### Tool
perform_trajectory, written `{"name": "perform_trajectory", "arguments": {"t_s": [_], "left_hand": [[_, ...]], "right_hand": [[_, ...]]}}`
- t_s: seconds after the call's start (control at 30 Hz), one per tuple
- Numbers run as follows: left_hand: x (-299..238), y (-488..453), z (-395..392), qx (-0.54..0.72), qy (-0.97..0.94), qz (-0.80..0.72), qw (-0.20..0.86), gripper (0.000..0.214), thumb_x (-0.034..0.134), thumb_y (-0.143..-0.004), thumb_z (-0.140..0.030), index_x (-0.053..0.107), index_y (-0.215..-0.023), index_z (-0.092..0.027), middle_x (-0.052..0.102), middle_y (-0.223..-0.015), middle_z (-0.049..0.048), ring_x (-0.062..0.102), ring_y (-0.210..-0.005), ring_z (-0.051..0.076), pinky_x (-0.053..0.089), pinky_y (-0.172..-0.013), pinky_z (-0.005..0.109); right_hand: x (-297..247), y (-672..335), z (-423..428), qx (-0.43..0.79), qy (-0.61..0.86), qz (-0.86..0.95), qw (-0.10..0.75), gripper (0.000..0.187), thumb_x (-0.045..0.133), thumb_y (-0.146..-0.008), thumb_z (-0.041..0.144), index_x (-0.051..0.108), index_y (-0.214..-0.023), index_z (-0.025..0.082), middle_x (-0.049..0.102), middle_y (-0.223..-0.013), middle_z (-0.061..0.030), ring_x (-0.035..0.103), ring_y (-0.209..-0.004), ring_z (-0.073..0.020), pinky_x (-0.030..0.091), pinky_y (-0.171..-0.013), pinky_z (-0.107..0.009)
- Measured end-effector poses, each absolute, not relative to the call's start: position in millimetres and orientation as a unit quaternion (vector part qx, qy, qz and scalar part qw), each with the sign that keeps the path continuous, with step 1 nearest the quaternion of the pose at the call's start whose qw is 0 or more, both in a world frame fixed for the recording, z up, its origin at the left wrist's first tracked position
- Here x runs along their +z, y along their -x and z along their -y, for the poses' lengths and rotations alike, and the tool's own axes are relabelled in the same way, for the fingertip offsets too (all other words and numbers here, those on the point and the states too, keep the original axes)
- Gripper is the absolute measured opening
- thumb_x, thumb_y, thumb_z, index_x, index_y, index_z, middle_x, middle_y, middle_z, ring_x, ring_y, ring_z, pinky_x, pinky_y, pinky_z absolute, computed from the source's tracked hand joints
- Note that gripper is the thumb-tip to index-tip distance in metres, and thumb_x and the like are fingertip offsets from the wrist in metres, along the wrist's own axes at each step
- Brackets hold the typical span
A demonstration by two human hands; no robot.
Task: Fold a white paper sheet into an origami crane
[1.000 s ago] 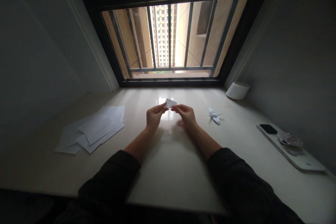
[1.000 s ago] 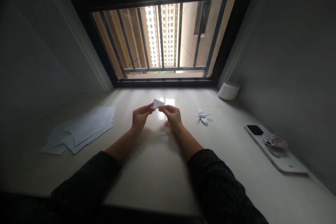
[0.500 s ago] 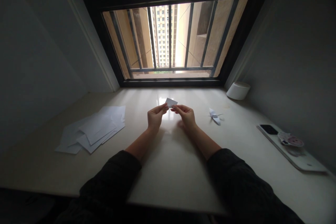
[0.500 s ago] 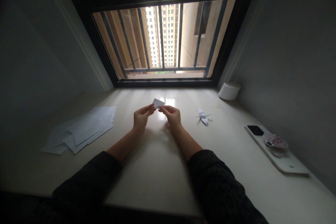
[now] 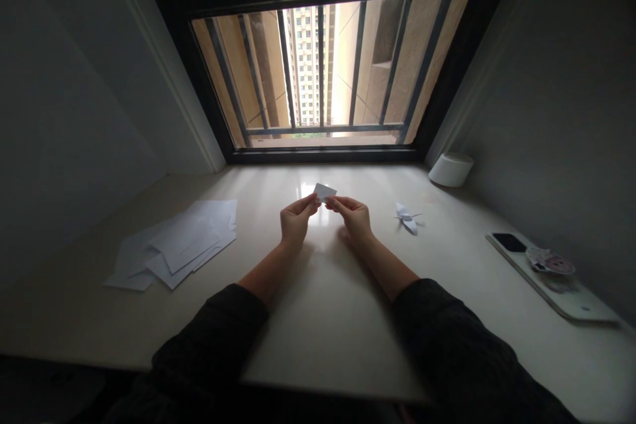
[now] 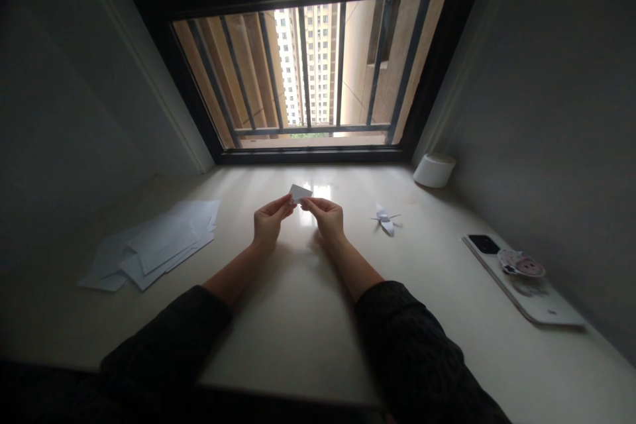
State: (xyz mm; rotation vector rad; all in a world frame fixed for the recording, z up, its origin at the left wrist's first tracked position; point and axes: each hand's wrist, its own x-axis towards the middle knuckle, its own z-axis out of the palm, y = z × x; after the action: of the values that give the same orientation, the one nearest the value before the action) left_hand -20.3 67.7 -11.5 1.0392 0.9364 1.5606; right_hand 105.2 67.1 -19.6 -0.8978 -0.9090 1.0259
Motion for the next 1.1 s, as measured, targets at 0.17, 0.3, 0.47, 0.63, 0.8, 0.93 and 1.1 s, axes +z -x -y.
{"name": "perform_trajectory", "arguments": {"t_s": [0.17, 0.3, 0.47, 0.63, 0.8, 0.93, 1.1], "left_hand": [[-11.3, 21.7, -66.9, 0.635, -0.44, -0.388, 0.503, 0.038, 0.078, -0.062, -0.031, 0.072, -0.096, -0.016, 0.073, -0.087, 0.0094, 0.068, -0.079, 0.019, 0.05, -0.08, 0.035], [-9.7, 22.6, -65.4, 0.627, -0.444, -0.39, 0.508, 0.045, 0.078, -0.062, -0.032, 0.069, -0.103, -0.016, 0.073, -0.082, 0.0081, 0.068, -0.077, 0.018, 0.05, -0.078, 0.035], [-9.5, 22.3, -65.1, 0.629, -0.439, -0.392, 0.508, 0.046, 0.079, -0.061, -0.034, 0.069, -0.102, -0.015, 0.073, -0.084, 0.0088, 0.068, -0.078, 0.019, 0.05, -0.079, 0.035], [-11.3, 22.8, -66.1, 0.632, -0.443, -0.396, 0.498, 0.045, 0.078, -0.062, -0.035, 0.069, -0.102, -0.016, 0.073, -0.083, 0.0084, 0.068, -0.077, 0.018, 0.05, -0.078, 0.034], [-12.4, 22.7, -65.8, 0.634, -0.456, -0.384, 0.493, 0.045, 0.078, -0.062, -0.034, 0.069, -0.102, -0.016, 0.073, -0.083, 0.0085, 0.067, -0.078, 0.018, 0.049, -0.076, 0.033], [-13.1, 21.1, -64.8, 0.63, -0.47, -0.378, 0.489, 0.042, 0.078, -0.062, -0.034, 0.07, -0.1, -0.016, 0.073, -0.082, 0.0081, 0.067, -0.078, 0.018, 0.049, -0.076, 0.033], [-13.4, 20.9, -64.3, 0.627, -0.473, -0.374, 0.493, 0.041, 0.078, -0.062, -0.035, 0.07, -0.099, -0.016, 0.073, -0.08, 0.0078, 0.067, -0.078, 0.019, 0.049, -0.074, 0.032]], "right_hand": [[-21.4, -105.7, -68.3, 0.456, 0.395, 0.405, 0.687, 0.029, 0.081, -0.056, 0.038, 0.072, -0.075, 0.018, 0.072, -0.071, -0.0048, 0.066, -0.066, -0.0184, 0.052, -0.072, -0.035], [-23.2, -107.0, -69.5, 0.46, 0.389, 0.408, 0.686, 0.031, 0.081, -0.055, 0.039, 0.069, -0.075, 0.019, 0.072, -0.071, -0.0041, 0.067, -0.065, -0.019, 0.053, -0.072, -0.036], [-24.7, -107.1, -70.4, 0.46, 0.384, 0.41, 0.688, 0.032, 0.081, -0.056, 0.041, 0.067, -0.074, 0.019, 0.072, -0.075, -0.005, 0.068, -0.068, -0.0201, 0.054, -0.074, -0.038], [-25.5, -107.6, -70.6, 0.468, 0.383, 0.414, 0.68, 0.032, 0.08, -0.056, 0.039, 0.065, -0.075, 0.019, 0.072, -0.074, -0.0048, 0.069, -0.069, -0.0201, 0.052, -0.074, -0.036], [-26.7, -107.4, -71.0, 0.483, 0.392, 0.408, 0.668, 0.042, 0.081, -0.053, 0.041, 0.056, -0.078, 0.02, 0.071, -0.069, -0.0028, 0.069, -0.069, -0.0203, 0.049, -0.067, -0.031], [-26.5, -105.0, -71.1, 0.49, 0.392, 0.396, 0.67, 0.051, 0.083, -0.048, 0.042, 0.046, -0.078, 0.023, 0.071, -0.069, -0.0007, 0.067, -0.068, -0.0186, 0.048, -0.064, -0.029], [-23.3, -104.0, -70.5, 0.496, 0.381, 0.395, 0.673, 0.052, 0.084, -0.046, 0.039, 0.042, -0.072, 0.023, 0.069, -0.068, 0.0002, 0.067, -0.069, -0.0187, 0.049, -0.068, -0.031]]}}
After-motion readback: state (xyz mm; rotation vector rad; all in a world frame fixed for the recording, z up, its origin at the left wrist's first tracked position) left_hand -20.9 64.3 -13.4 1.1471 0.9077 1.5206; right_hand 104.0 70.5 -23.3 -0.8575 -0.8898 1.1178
